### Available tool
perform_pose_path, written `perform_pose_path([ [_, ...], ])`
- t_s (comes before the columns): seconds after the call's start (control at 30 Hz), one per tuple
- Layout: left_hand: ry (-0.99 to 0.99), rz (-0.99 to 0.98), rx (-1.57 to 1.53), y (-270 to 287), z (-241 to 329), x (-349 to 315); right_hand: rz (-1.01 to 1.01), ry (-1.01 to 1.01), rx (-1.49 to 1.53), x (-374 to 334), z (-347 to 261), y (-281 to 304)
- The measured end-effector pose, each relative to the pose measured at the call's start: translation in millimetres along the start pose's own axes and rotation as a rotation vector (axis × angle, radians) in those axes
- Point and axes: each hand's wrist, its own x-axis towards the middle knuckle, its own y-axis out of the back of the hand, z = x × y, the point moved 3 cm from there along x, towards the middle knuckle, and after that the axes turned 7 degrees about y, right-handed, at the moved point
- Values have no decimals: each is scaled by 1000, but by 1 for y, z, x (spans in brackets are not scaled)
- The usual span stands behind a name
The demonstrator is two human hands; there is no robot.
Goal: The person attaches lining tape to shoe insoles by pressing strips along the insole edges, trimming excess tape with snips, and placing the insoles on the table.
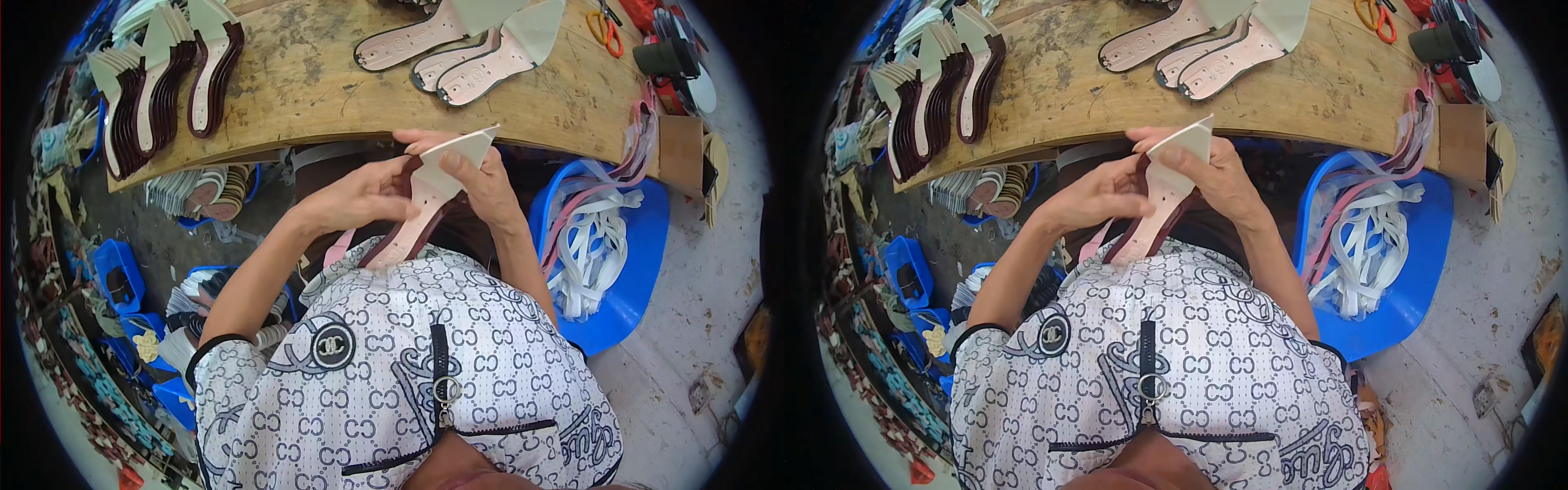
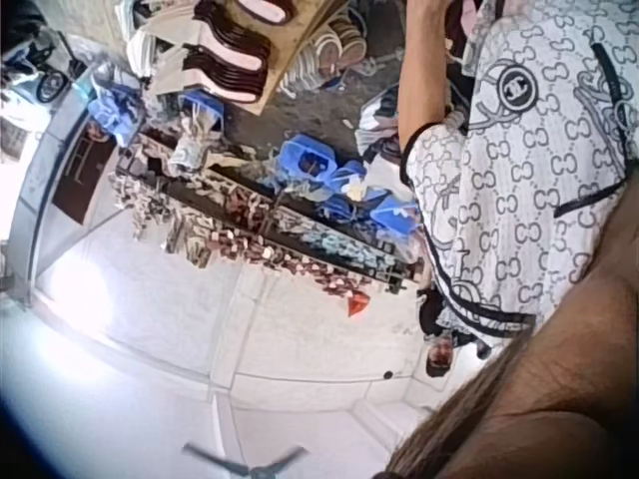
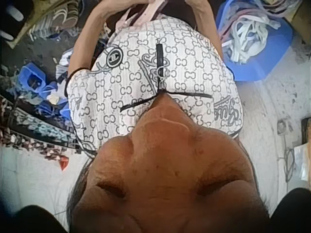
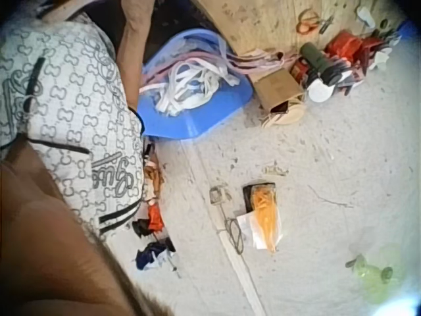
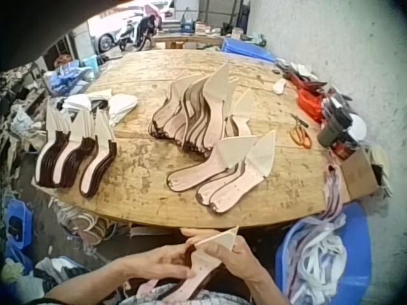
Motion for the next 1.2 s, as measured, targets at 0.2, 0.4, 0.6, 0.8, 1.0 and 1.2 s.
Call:
perform_pose_path([
  [0.2,106,-12,212,34,21,18,10,150,73,18,0,-1],
  [0.4,-436,151,451,14,57,33,12,152,-202,32,-31,0],
  [0.6,-536,307,170,15,84,34,183,243,-136,55,-64,-5],
  [0.8,-793,810,339,14,103,41,467,86,-131,52,-45,-11],
  [1.0,-928,1041,593,26,131,39,566,57,-325,44,-25,-28],
  [1.2,-797,815,29,63,108,55,385,256,-664,26,-24,-30],
])
